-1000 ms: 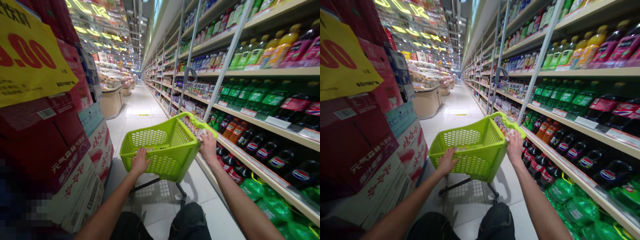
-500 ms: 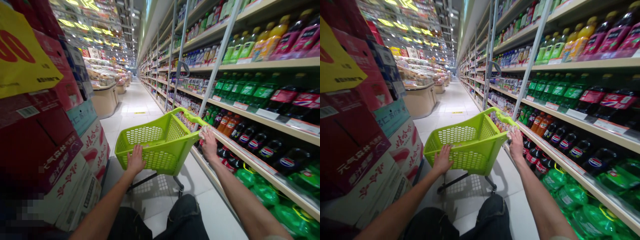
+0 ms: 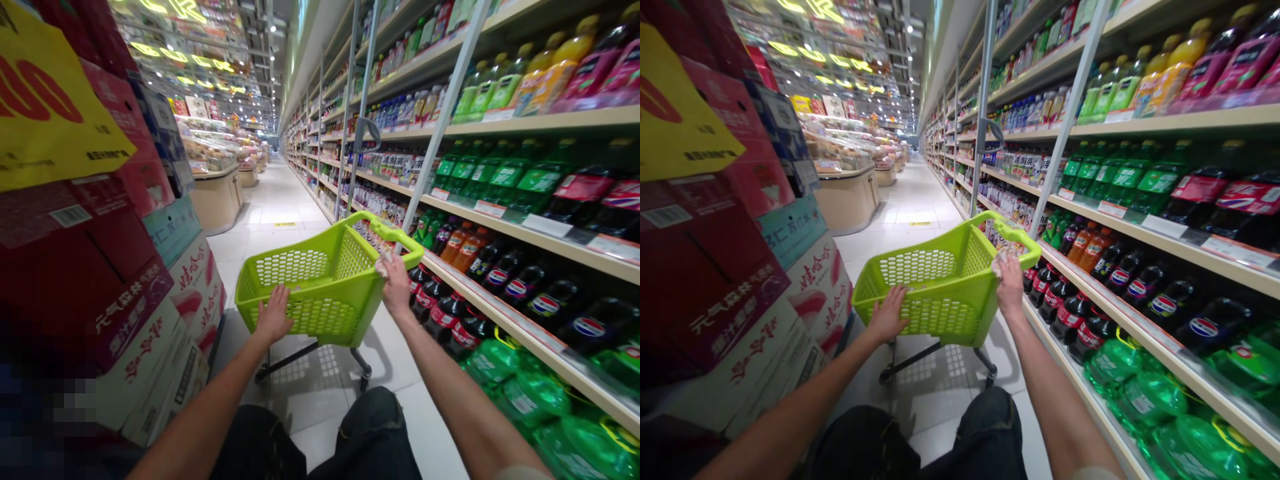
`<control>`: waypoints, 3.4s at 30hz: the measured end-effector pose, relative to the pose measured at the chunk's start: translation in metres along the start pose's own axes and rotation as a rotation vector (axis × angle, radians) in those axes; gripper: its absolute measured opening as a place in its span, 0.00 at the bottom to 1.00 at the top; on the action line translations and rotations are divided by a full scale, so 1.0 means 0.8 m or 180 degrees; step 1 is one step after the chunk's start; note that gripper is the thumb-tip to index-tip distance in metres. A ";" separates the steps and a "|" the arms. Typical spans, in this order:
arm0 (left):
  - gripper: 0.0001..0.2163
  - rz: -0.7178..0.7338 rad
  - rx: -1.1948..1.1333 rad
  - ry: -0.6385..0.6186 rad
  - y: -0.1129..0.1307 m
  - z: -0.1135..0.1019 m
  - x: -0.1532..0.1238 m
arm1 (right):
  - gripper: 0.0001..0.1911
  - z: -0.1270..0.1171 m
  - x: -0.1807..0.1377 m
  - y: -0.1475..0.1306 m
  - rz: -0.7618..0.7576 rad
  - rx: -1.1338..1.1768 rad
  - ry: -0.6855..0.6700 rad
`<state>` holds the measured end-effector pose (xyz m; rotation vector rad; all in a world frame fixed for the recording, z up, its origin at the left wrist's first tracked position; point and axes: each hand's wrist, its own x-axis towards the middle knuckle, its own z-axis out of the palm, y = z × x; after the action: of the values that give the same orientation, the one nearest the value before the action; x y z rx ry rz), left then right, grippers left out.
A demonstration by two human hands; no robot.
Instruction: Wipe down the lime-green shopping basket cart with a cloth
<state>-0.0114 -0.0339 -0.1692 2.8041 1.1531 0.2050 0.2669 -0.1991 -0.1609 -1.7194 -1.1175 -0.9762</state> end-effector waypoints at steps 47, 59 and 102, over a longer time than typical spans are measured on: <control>0.31 -0.0459 -0.0149 0.0071 -0.102 -0.014 -0.063 | 0.16 0.113 -0.162 -0.211 -0.2027 0.0860 -0.1972; 0.33 -0.0106 0.0222 0.0036 -0.022 -0.006 -0.038 | 0.19 0.071 -0.168 -0.132 -0.1348 0.0637 -0.1700; 0.32 0.0288 0.0344 0.0405 0.065 0.011 -0.005 | 0.19 0.003 -0.105 -0.044 -0.0705 0.0169 -0.0840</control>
<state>0.0229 -0.0740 -0.1708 2.9802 1.0939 0.3431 0.2091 -0.2124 -0.2298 -1.7431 -1.5176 -0.8582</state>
